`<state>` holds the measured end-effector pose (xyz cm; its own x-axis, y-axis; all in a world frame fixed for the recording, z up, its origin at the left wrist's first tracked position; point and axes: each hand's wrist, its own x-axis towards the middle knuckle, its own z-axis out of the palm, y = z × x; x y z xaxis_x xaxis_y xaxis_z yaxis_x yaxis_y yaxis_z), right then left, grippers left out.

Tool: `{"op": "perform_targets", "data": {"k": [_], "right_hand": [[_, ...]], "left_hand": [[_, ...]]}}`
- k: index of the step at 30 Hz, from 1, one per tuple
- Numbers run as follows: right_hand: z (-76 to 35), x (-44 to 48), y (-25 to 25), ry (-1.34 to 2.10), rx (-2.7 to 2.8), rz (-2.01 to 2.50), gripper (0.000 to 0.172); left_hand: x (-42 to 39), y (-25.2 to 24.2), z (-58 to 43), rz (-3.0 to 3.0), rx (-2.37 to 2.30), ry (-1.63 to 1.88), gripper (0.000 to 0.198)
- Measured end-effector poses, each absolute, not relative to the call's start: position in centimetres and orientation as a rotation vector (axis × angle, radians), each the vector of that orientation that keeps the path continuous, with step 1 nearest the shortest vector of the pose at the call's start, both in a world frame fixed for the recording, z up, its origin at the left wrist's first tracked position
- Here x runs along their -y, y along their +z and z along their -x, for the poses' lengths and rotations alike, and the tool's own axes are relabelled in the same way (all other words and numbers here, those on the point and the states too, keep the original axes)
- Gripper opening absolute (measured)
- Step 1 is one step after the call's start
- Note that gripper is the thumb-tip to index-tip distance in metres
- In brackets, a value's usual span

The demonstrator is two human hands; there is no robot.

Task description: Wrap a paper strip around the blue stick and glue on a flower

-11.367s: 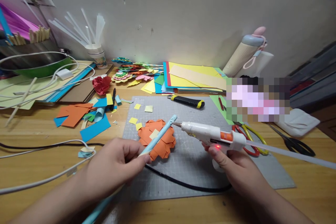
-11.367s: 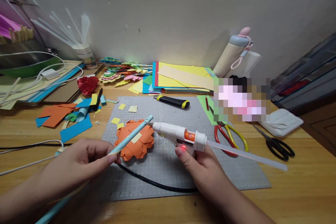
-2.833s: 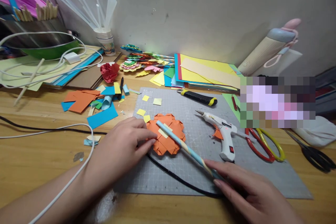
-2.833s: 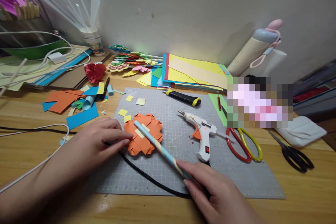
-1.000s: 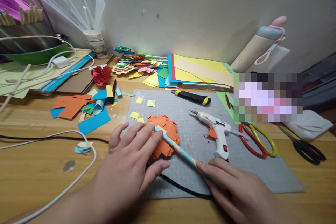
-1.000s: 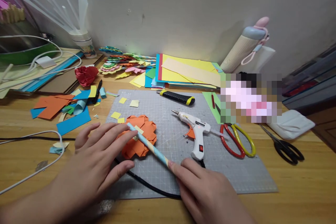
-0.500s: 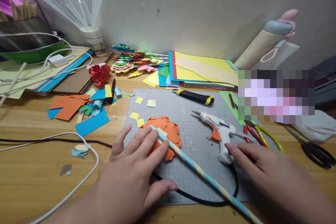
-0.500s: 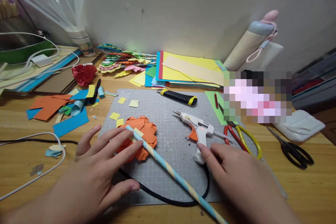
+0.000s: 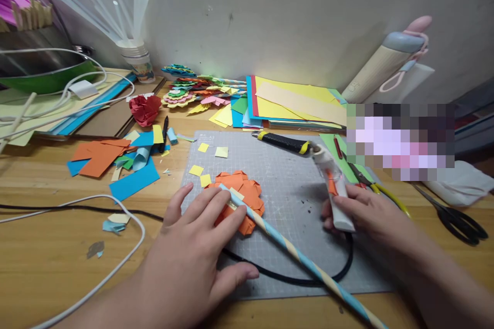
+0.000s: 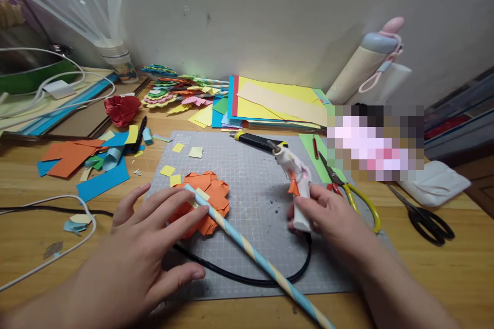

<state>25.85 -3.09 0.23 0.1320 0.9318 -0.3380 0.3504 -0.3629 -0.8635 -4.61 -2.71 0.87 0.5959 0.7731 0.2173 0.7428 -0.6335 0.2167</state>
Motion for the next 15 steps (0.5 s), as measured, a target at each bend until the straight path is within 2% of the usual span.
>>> {"op": "perform_targets", "data": {"k": [2, 3, 5, 11, 15], "right_hand": [[-25.6, 3.2, 0.8, 1.545, 0.829, 1.553, 0.02], [-25.5, 3.1, 1.1, 1.61, 0.678, 1.469, 0.015], [-25.4, 2.8, 1.7, 1.623, 0.561, 1.402, 0.019], [-24.7, 0.6, 2.5, 1.505, 0.785, 1.345, 0.031], [-23.9, -0.4, 2.5, 1.528, 1.101, 1.48, 0.034]], "left_hand": [[2.8, 0.9, 4.6, -2.718, -1.282, 0.436, 0.052], [2.8, 1.0, 4.6, -2.718, -1.279, 0.431, 0.052], [2.8, 1.0, 4.7, -2.71, -1.282, 0.427, 0.051], [2.6, 1.1, 4.6, -2.706, -1.275, 0.437, 0.05], [2.7, 1.0, 4.8, -2.713, -1.252, 0.418, 0.052]]}}
